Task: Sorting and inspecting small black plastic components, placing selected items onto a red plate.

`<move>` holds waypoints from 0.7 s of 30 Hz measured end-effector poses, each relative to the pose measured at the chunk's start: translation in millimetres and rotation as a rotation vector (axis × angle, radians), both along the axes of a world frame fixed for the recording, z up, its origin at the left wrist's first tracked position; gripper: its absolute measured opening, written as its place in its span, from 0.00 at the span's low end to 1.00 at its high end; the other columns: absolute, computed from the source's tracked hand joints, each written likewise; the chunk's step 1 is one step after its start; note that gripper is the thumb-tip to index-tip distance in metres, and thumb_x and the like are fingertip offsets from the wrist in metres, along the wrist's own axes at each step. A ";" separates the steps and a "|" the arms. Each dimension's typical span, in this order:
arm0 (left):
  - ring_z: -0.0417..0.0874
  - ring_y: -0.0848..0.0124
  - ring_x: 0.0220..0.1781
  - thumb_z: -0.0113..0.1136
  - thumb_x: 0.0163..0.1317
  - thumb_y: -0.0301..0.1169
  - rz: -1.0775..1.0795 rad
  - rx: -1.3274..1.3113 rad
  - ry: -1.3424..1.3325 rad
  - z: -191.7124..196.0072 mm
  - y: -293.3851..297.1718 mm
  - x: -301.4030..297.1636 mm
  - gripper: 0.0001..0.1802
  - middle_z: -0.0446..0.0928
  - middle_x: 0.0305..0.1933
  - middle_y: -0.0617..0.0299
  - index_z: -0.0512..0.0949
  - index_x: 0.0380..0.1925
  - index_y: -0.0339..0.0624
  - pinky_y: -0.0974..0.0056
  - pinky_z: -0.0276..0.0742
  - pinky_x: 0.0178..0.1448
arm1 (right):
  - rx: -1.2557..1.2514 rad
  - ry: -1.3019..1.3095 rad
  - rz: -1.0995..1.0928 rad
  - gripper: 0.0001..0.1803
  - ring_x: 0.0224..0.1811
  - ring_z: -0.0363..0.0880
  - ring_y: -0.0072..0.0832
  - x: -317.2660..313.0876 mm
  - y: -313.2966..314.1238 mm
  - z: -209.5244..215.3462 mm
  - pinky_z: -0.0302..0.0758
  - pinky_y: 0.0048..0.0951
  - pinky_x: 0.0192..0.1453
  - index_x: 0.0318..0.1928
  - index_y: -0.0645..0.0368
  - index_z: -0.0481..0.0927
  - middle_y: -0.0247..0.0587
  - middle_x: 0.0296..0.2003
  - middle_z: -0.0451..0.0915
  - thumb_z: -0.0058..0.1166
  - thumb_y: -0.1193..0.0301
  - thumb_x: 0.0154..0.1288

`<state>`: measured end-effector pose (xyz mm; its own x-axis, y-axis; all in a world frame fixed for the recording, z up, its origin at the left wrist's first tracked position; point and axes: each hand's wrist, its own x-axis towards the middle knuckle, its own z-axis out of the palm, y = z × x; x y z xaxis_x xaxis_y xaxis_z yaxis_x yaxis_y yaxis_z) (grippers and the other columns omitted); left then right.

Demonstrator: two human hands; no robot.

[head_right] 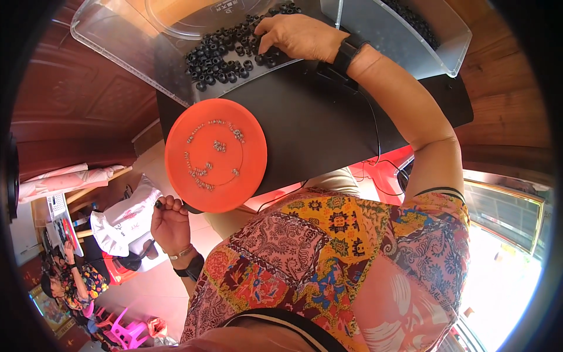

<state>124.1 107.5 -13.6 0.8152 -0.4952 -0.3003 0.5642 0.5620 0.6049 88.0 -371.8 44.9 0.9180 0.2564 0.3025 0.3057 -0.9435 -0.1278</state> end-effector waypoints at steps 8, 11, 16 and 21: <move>0.71 0.65 0.37 0.44 0.69 0.32 0.023 -0.017 0.004 10.5 -0.5 -7.0 0.08 0.71 0.36 0.58 0.71 0.35 0.41 0.62 0.67 0.42 | 0.197 0.026 -0.171 0.08 0.45 0.78 0.36 4.6 -3.4 26.1 0.76 0.34 0.48 0.39 0.58 0.81 0.38 0.40 0.78 0.56 0.77 0.57; 0.69 0.66 0.37 0.44 0.68 0.32 0.033 -0.001 -0.006 9.8 6.0 -9.9 0.08 0.70 0.36 0.58 0.70 0.35 0.40 0.63 0.66 0.42 | 0.169 -0.003 -0.125 0.08 0.36 0.80 0.43 8.5 3.6 41.0 0.76 0.36 0.42 0.37 0.61 0.82 0.49 0.33 0.80 0.56 0.74 0.55; 0.66 0.67 0.37 0.45 0.68 0.34 0.029 -0.020 -0.023 5.6 18.0 -13.3 0.11 0.68 0.37 0.58 0.70 0.40 0.37 0.62 0.67 0.44 | 0.236 0.201 -0.147 0.07 0.43 0.78 0.35 20.2 11.1 19.6 0.76 0.35 0.47 0.37 0.57 0.82 0.36 0.35 0.79 0.58 0.75 0.56; 0.67 0.67 0.36 0.47 0.66 0.32 0.039 -0.020 0.000 10.5 10.6 -16.1 0.08 0.69 0.36 0.58 0.70 0.36 0.39 0.62 0.65 0.43 | -0.041 -0.044 -0.022 0.08 0.36 0.81 0.41 41.7 17.1 -8.0 0.76 0.40 0.41 0.34 0.57 0.83 0.42 0.30 0.81 0.55 0.72 0.52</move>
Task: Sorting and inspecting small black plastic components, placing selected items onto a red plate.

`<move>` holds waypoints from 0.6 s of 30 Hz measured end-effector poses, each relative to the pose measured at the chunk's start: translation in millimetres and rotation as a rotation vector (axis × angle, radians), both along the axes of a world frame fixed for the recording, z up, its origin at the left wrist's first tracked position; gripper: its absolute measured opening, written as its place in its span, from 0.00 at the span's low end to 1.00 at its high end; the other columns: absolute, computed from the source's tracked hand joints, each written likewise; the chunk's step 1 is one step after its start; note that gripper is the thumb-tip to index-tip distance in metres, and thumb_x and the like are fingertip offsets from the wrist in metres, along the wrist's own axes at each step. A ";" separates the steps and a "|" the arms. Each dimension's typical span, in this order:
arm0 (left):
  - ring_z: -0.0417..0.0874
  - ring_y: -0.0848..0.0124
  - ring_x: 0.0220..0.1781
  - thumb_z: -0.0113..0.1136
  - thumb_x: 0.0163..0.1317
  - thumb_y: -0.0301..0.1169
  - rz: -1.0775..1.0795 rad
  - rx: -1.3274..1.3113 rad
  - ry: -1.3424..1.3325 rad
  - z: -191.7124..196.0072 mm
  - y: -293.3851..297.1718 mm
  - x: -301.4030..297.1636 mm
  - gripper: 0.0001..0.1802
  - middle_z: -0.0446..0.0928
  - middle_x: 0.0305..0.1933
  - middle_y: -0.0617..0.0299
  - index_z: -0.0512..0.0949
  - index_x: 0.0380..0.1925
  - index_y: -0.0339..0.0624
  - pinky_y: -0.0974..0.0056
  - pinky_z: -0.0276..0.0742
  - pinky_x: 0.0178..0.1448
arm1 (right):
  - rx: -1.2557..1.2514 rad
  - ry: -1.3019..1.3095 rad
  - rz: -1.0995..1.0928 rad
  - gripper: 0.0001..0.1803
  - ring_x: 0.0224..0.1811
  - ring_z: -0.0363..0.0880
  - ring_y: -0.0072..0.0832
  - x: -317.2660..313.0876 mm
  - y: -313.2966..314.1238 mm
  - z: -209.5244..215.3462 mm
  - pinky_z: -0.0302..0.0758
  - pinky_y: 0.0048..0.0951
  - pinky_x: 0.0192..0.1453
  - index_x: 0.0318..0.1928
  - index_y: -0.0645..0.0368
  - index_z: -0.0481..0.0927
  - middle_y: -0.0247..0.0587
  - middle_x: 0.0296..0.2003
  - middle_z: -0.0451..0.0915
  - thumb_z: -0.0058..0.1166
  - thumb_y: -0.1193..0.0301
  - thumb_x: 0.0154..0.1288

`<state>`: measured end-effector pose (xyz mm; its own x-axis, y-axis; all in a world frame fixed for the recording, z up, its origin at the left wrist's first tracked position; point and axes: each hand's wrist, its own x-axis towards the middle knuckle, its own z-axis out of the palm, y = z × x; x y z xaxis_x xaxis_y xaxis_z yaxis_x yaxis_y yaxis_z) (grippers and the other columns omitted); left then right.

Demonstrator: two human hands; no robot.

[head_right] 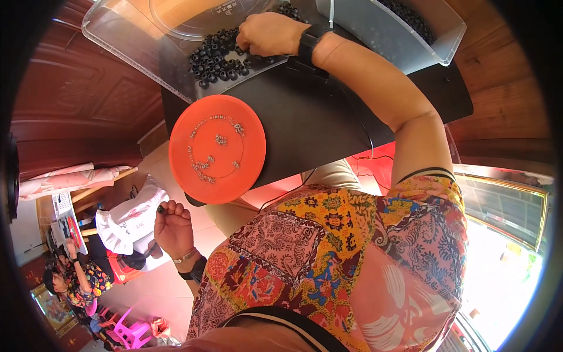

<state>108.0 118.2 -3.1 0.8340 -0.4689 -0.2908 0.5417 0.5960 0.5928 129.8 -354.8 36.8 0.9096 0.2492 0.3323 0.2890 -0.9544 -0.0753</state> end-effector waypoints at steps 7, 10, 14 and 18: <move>0.66 0.67 0.36 0.47 0.66 0.32 -0.009 -0.008 -0.028 9.3 1.5 -2.3 0.08 0.69 0.36 0.59 0.70 0.36 0.39 0.63 0.64 0.42 | -0.068 0.165 -0.138 0.08 0.45 0.77 0.35 12.6 13.7 1.6 0.75 0.34 0.50 0.38 0.57 0.82 0.36 0.36 0.80 0.55 0.72 0.57; 0.61 0.69 0.34 0.46 0.67 0.33 -0.007 -0.001 -0.052 19.4 -3.7 -6.9 0.09 0.63 0.35 0.61 0.69 0.38 0.38 0.63 0.62 0.41 | 0.057 0.065 -0.135 0.07 0.38 0.79 0.35 9.9 5.9 9.2 0.76 0.33 0.44 0.37 0.59 0.82 0.41 0.35 0.80 0.56 0.72 0.59; 0.60 0.69 0.34 0.47 0.67 0.33 -0.024 -0.031 -0.095 36.1 -14.6 -14.1 0.09 0.63 0.35 0.62 0.69 0.38 0.38 0.64 0.62 0.41 | 0.777 -0.087 -0.134 0.08 0.33 0.80 0.33 -1.0 -7.2 20.0 0.76 0.33 0.40 0.35 0.63 0.81 0.44 0.32 0.81 0.57 0.71 0.58; 0.66 0.67 0.37 0.47 0.67 0.34 -0.096 -0.050 -0.153 49.5 -31.4 -25.5 0.09 0.67 0.34 0.59 0.71 0.36 0.38 0.64 0.62 0.42 | 1.406 0.130 -0.079 0.12 0.40 0.79 0.33 -48.5 31.8 59.2 0.75 0.34 0.45 0.41 0.64 0.79 0.44 0.37 0.81 0.58 0.71 0.59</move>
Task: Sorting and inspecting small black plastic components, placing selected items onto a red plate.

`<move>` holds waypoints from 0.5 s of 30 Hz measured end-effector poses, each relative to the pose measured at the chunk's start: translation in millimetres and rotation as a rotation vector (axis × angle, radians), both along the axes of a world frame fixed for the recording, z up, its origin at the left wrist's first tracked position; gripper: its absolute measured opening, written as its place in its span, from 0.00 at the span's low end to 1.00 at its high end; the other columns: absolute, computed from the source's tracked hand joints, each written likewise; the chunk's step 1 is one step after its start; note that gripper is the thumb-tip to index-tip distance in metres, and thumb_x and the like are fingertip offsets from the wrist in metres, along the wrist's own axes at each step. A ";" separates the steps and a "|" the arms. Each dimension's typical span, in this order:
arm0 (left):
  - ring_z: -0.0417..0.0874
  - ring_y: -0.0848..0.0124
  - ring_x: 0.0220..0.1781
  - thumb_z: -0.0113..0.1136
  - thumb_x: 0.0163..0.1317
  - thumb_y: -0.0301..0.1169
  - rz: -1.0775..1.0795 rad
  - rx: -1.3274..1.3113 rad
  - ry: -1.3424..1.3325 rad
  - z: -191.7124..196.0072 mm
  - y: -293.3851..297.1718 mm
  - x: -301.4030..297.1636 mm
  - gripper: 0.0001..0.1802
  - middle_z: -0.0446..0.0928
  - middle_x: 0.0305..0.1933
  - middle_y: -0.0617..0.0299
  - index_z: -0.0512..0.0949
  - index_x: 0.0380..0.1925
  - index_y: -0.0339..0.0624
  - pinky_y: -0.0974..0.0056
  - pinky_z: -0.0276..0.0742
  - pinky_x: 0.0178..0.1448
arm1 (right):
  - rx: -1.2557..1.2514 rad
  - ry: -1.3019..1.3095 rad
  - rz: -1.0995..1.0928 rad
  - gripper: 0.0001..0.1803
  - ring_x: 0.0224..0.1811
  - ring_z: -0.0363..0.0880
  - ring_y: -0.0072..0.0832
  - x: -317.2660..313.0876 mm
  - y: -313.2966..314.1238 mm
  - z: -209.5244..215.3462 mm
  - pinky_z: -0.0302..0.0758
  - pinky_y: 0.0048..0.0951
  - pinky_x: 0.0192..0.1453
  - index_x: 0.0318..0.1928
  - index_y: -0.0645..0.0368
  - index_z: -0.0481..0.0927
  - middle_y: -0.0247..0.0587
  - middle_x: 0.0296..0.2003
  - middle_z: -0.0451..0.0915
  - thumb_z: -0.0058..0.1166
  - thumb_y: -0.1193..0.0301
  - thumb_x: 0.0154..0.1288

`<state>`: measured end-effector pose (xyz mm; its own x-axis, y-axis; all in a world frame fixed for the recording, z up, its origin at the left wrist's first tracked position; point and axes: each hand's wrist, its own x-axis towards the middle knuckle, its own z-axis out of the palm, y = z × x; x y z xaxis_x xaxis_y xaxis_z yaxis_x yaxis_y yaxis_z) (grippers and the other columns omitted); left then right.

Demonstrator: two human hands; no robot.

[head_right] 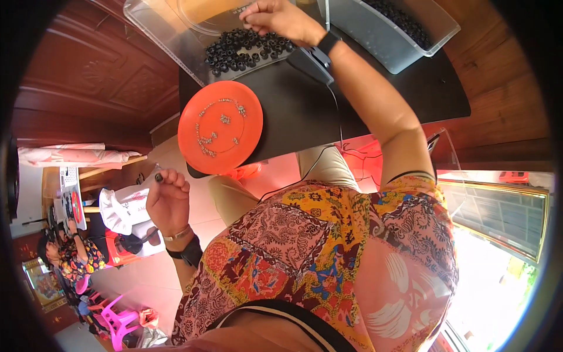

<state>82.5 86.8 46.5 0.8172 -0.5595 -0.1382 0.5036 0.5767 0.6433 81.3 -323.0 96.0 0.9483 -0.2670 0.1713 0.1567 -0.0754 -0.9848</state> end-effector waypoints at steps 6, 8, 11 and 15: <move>0.70 0.66 0.38 0.46 0.67 0.37 -0.311 -0.099 -0.126 15.1 -49.6 -12.7 0.13 0.69 0.35 0.60 0.72 0.38 0.39 0.64 0.64 0.44 | 0.272 -0.128 0.228 0.12 0.36 0.76 0.17 -58.1 50.8 -4.0 0.74 0.20 0.45 0.50 0.62 0.77 0.33 0.39 0.81 0.49 0.71 0.70; 0.72 0.65 0.39 0.46 0.68 0.37 -0.323 -0.083 -0.132 21.6 -64.5 -18.7 0.12 0.71 0.36 0.59 0.72 0.38 0.40 0.64 0.66 0.45 | 0.341 -0.139 0.262 0.12 0.36 0.77 0.17 -74.6 69.0 -4.4 0.75 0.20 0.44 0.50 0.63 0.77 0.35 0.38 0.82 0.50 0.70 0.70; 0.76 0.65 0.40 0.45 0.68 0.37 -0.382 -0.087 -0.139 25.4 -81.0 -23.0 0.12 0.74 0.38 0.59 0.72 0.38 0.40 0.63 0.70 0.46 | 0.400 -0.139 0.287 0.12 0.35 0.77 0.19 -91.7 88.3 -7.7 0.75 0.21 0.43 0.49 0.63 0.78 0.36 0.37 0.82 0.52 0.70 0.69; 0.77 0.65 0.40 0.45 0.69 0.36 -0.398 -0.107 -0.152 33.2 -91.5 -37.9 0.13 0.75 0.37 0.58 0.73 0.38 0.39 0.62 0.72 0.46 | 0.447 -0.151 0.299 0.10 0.34 0.77 0.19 -110.2 106.8 -1.6 0.75 0.21 0.42 0.46 0.62 0.79 0.35 0.35 0.82 0.52 0.70 0.68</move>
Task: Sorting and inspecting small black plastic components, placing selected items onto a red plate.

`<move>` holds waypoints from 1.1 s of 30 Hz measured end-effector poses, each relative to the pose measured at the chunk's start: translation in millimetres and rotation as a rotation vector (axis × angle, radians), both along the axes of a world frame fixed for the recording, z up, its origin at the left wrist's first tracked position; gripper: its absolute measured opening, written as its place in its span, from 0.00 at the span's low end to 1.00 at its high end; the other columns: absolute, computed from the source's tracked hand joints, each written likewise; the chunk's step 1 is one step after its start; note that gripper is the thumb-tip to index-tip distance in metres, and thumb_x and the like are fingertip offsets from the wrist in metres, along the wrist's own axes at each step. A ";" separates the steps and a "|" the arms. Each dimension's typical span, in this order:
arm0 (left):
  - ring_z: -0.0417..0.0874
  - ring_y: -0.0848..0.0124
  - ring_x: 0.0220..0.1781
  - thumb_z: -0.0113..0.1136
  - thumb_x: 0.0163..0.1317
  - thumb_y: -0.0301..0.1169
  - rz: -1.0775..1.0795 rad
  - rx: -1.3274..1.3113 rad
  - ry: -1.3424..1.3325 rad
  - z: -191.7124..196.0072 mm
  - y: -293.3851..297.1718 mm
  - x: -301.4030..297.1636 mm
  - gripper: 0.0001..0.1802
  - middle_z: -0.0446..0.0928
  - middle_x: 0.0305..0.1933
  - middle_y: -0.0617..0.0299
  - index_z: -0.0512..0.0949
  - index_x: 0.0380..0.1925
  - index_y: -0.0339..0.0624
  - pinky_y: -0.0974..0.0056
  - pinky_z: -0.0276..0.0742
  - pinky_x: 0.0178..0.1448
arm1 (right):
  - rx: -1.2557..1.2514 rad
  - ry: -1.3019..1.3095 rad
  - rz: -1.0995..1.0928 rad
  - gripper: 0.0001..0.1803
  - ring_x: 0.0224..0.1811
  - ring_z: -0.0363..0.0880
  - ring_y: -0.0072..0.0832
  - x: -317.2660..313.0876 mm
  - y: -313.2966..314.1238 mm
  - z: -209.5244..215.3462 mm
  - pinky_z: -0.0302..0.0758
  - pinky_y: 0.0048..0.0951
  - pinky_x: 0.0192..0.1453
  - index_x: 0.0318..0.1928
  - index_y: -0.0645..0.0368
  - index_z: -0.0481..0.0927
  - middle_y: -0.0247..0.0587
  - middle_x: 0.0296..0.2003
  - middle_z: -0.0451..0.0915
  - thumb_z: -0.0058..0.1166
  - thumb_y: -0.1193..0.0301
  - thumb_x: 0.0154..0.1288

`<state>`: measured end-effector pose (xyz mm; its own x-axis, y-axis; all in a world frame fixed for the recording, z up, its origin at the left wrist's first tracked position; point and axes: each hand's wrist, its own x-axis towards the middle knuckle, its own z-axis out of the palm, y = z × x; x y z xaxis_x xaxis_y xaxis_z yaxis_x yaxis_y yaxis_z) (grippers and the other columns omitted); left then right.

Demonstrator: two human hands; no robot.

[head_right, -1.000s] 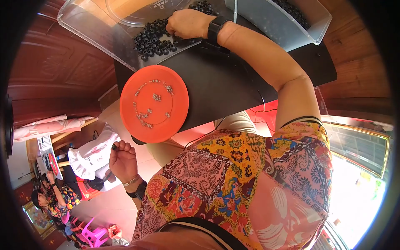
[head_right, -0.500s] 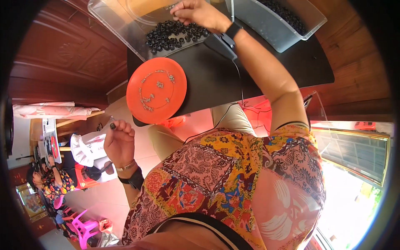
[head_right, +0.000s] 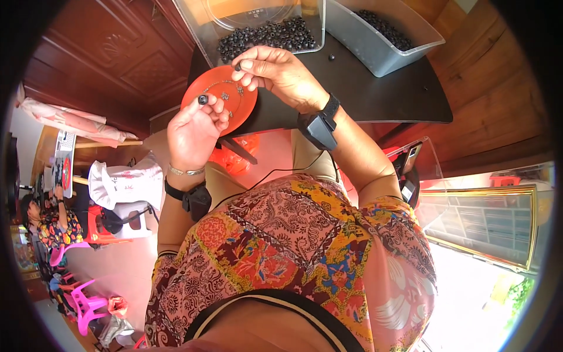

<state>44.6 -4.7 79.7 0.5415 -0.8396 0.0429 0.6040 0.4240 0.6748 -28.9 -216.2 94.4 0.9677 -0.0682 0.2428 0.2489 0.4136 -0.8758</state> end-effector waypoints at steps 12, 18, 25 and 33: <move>0.78 0.63 0.39 0.45 0.69 0.37 -0.011 -0.037 0.022 -16.2 0.7 -9.2 0.14 0.76 0.36 0.56 0.73 0.38 0.37 0.63 0.72 0.46 | -0.297 -0.046 -0.094 0.06 0.33 0.76 0.16 -4.0 28.7 -22.6 0.74 0.20 0.40 0.41 0.61 0.80 0.32 0.31 0.81 0.54 0.76 0.65; 0.78 0.63 0.39 0.44 0.68 0.36 0.034 -0.021 0.012 -29.9 3.8 -14.3 0.14 0.77 0.36 0.56 0.74 0.38 0.36 0.63 0.72 0.46 | -0.256 0.024 0.006 0.05 0.37 0.79 0.18 -8.2 36.0 -34.9 0.78 0.21 0.45 0.39 0.65 0.81 0.33 0.34 0.82 0.56 0.79 0.64; 0.79 0.64 0.40 0.44 0.68 0.36 0.035 0.020 0.007 -34.5 2.9 -14.6 0.14 0.76 0.38 0.57 0.74 0.39 0.37 0.63 0.72 0.45 | -0.420 0.037 -0.035 0.10 0.37 0.79 0.17 -14.1 33.1 -40.0 0.77 0.21 0.47 0.45 0.63 0.82 0.35 0.38 0.83 0.55 0.80 0.64; 0.79 0.64 0.40 0.44 0.69 0.36 0.053 0.027 -0.018 -33.7 -2.5 -17.4 0.15 0.77 0.38 0.57 0.75 0.41 0.37 0.63 0.72 0.45 | -0.335 -0.070 -0.296 0.08 0.36 0.79 0.17 -11.1 41.6 -25.3 0.76 0.18 0.43 0.41 0.62 0.83 0.33 0.33 0.83 0.61 0.79 0.60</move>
<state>27.2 -7.2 46.0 0.5844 -0.8109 0.0301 0.5693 0.4361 0.6969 -39.9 -174.5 69.1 0.8989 -0.2457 0.3628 0.3771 0.0122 -0.9261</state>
